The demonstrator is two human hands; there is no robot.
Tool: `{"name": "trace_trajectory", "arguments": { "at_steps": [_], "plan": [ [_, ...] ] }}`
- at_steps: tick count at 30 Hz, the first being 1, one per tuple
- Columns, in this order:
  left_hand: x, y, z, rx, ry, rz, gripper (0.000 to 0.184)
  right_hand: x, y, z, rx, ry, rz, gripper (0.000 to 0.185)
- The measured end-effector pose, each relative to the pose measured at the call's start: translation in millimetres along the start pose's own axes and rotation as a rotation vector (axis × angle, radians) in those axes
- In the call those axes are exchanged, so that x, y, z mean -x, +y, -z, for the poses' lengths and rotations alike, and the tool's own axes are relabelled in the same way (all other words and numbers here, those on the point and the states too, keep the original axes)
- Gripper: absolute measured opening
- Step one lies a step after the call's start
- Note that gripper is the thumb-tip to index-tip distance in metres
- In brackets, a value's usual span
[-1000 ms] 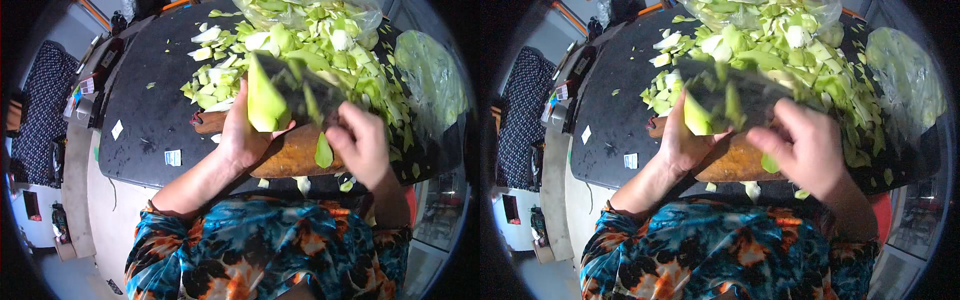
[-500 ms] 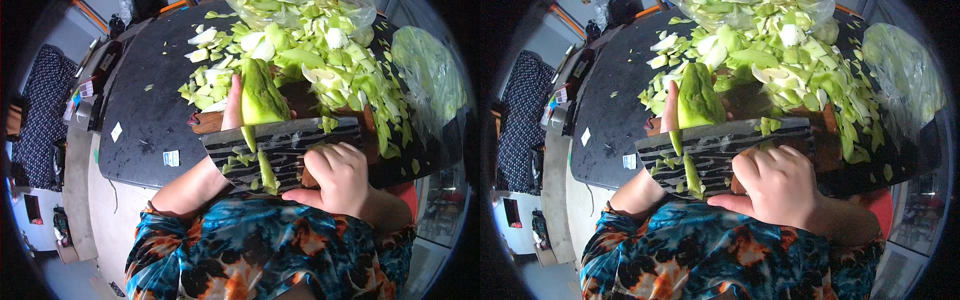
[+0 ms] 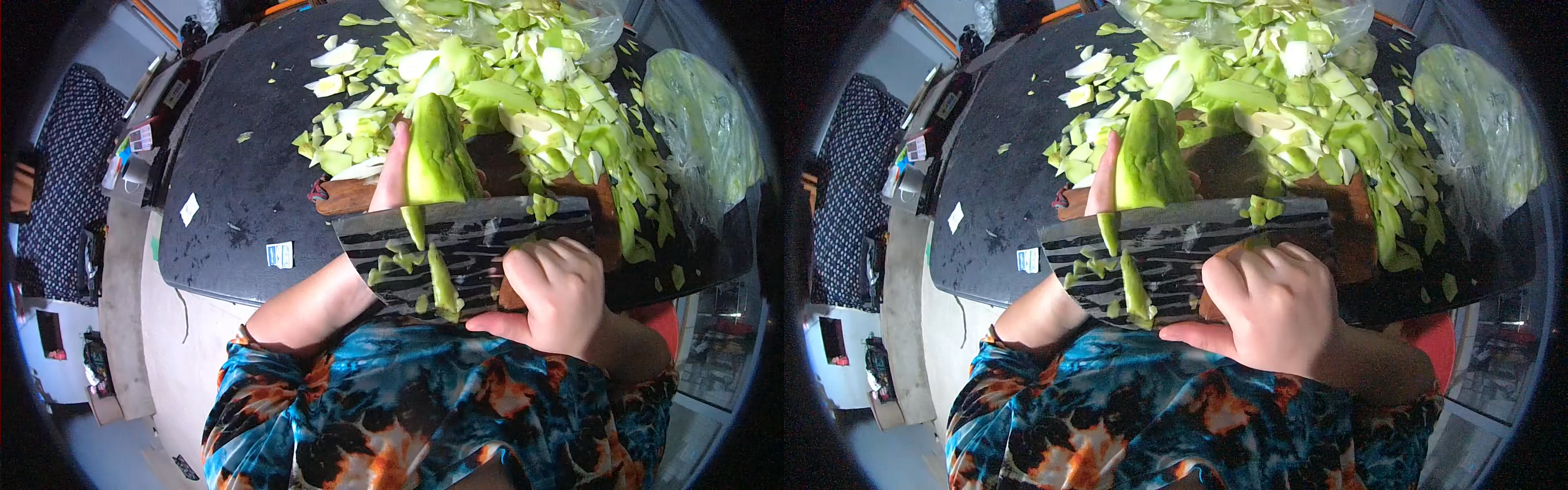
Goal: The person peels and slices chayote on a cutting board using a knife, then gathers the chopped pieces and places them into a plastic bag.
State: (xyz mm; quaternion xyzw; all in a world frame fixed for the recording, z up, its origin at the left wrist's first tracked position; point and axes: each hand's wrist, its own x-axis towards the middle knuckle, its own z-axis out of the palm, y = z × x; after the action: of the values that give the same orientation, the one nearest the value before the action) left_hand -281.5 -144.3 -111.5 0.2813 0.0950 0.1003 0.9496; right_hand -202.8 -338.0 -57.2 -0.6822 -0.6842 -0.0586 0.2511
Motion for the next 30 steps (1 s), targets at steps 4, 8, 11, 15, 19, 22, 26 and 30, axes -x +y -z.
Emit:
{"name": "trace_trajectory", "arguments": {
  "at_steps": [4, 8, 11, 15, 19, 22, 26, 30],
  "plan": [
    [5.6, -1.9, -23.8, 0.101, 0.142, 0.035, 0.063, -3.3, 6.2, -3.4, 0.062, 0.002, -0.110, 0.053],
    [21.2, -13.2, -32.4, -0.045, 0.119, 0.127, 0.063, -24.6, 53.1, 0.8, 0.068, 0.080, -0.445, 0.044],
    [17.4, -7.0, -24.6, -0.055, 0.051, 0.130, 0.064, -24.5, 66.0, 8.9, 0.043, 0.161, -0.480, 0.046],
    [10.5, -4.7, -23.5, -0.015, 0.243, 0.110, 0.065, -13.3, 30.3, 14.6, -0.056, 0.054, -0.278, 0.049],
    [-6.5, -6.7, 16.0, 0.210, -0.222, 0.108, 0.062, -12.6, 10.6, 7.1, -0.090, -0.002, -0.033, 0.049],
    [6.3, -6.5, -8.0, 0.046, 0.012, 0.036, 0.061, -13.1, 9.8, 5.3, -0.054, -0.022, -0.046, 0.049],
    [19.7, -19.3, -26.2, -0.078, 0.148, -0.059, 0.061, -19.6, 23.4, -1.3, 0.054, 0.005, -0.155, 0.049],
    [16.5, -12.3, -29.1, -0.094, 0.170, 0.060, 0.055, -39.0, 69.5, -16.1, 0.188, 0.082, -0.359, 0.051]
  ]
}}
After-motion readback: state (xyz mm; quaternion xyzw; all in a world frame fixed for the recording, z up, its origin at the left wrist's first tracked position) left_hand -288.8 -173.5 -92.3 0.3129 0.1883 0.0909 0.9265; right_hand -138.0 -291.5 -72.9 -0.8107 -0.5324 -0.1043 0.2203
